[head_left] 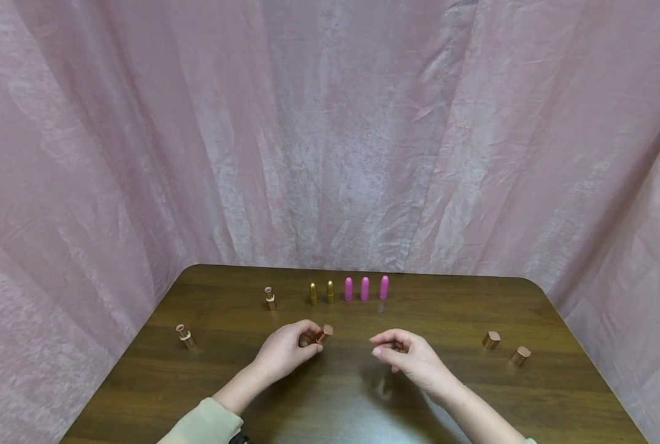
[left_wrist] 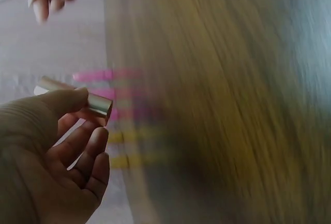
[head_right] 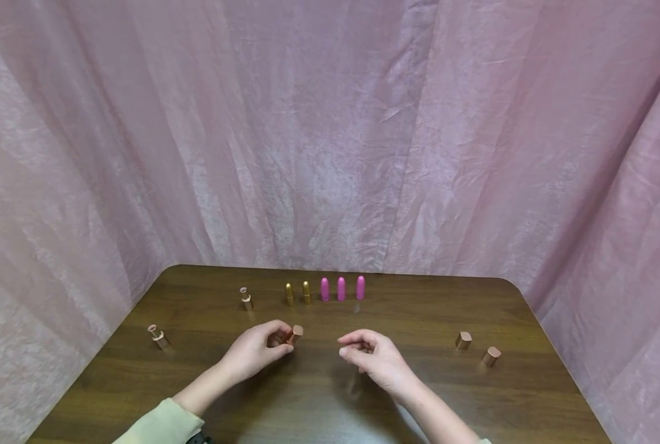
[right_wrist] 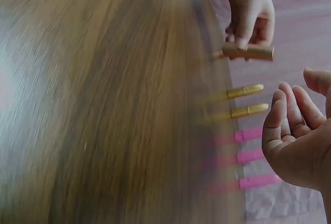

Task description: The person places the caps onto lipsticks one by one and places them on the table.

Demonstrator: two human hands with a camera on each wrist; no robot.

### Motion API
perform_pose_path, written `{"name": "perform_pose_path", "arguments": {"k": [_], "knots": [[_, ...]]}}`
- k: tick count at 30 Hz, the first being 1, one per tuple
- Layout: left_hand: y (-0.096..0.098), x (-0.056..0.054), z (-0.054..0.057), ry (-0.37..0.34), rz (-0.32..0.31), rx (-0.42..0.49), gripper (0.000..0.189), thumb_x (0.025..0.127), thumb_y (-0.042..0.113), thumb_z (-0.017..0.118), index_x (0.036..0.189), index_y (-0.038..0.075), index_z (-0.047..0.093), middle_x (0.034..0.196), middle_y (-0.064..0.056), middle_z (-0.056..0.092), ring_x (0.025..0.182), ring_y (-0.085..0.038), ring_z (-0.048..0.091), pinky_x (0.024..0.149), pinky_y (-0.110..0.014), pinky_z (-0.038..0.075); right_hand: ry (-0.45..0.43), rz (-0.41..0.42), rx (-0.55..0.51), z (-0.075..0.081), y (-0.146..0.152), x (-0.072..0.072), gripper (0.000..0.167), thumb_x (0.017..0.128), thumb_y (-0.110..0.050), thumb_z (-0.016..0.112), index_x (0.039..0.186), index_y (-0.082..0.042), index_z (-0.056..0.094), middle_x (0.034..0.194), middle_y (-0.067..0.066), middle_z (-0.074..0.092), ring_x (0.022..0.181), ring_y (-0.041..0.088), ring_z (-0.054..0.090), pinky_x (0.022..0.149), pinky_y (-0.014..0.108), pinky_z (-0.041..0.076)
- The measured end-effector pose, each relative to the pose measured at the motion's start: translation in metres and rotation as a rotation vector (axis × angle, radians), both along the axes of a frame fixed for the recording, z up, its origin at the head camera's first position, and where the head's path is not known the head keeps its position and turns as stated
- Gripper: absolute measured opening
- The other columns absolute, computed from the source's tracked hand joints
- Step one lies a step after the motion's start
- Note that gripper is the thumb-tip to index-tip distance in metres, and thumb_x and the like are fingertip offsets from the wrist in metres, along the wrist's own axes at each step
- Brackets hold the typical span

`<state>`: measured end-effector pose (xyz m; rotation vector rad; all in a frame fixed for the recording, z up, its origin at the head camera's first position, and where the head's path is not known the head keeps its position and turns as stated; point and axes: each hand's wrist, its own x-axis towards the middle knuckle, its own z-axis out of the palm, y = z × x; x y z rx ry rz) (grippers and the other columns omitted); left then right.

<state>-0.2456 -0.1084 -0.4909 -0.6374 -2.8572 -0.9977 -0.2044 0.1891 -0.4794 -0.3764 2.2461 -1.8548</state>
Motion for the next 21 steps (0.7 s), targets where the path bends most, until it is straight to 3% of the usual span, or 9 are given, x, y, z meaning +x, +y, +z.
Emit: {"name": "perform_pose_path", "arguments": {"k": [5, 9, 15, 21], "knots": [[-0.017, -0.017, -0.002, -0.022, 0.148, 0.030, 0.020, 0.091, 0.018, 0.078, 0.108, 0.017, 0.069, 0.104, 0.006, 0.070, 0.078, -0.007, 0.061, 0.068, -0.033, 0.049, -0.006, -0.029, 0.042, -0.004, 0.013, -0.001, 0.032, 0.095, -0.022, 0.074, 0.120, -0.003, 0.069, 0.100, 0.015, 0.070, 0.087, 0.020, 0.064, 0.069, 0.031, 0.052], [-0.020, -0.032, -0.002, 0.000, 0.217, 0.043, 0.021, 0.091, 0.020, 0.079, 0.109, 0.014, 0.071, 0.107, 0.002, 0.071, 0.077, -0.011, 0.063, 0.067, -0.037, 0.051, -0.024, -0.045, 0.051, -0.006, 0.020, -0.001, 0.036, 0.094, -0.023, 0.074, 0.121, 0.000, 0.068, 0.098, 0.019, 0.069, 0.088, 0.024, 0.064, 0.069, 0.032, 0.052], [-0.017, -0.053, -0.007, 0.022, 0.313, 0.047, 0.025, 0.092, 0.023, 0.078, 0.114, 0.012, 0.073, 0.108, -0.001, 0.074, 0.091, -0.022, 0.070, 0.074, -0.044, 0.054, -0.050, -0.057, 0.053, -0.009, 0.025, 0.000, 0.037, 0.094, -0.024, 0.074, 0.122, 0.001, 0.067, 0.103, 0.023, 0.069, 0.090, 0.024, 0.064, 0.070, 0.030, 0.052], [-0.017, -0.065, -0.011, 0.001, 0.417, 0.065, 0.030, 0.094, 0.025, 0.075, 0.121, 0.012, 0.072, 0.117, -0.005, 0.073, 0.103, -0.028, 0.069, 0.079, -0.049, 0.054, -0.063, -0.070, 0.053, -0.009, 0.031, 0.003, 0.038, 0.095, -0.024, 0.073, 0.122, 0.001, 0.067, 0.105, 0.021, 0.070, 0.092, 0.025, 0.064, 0.070, 0.030, 0.052]]}}
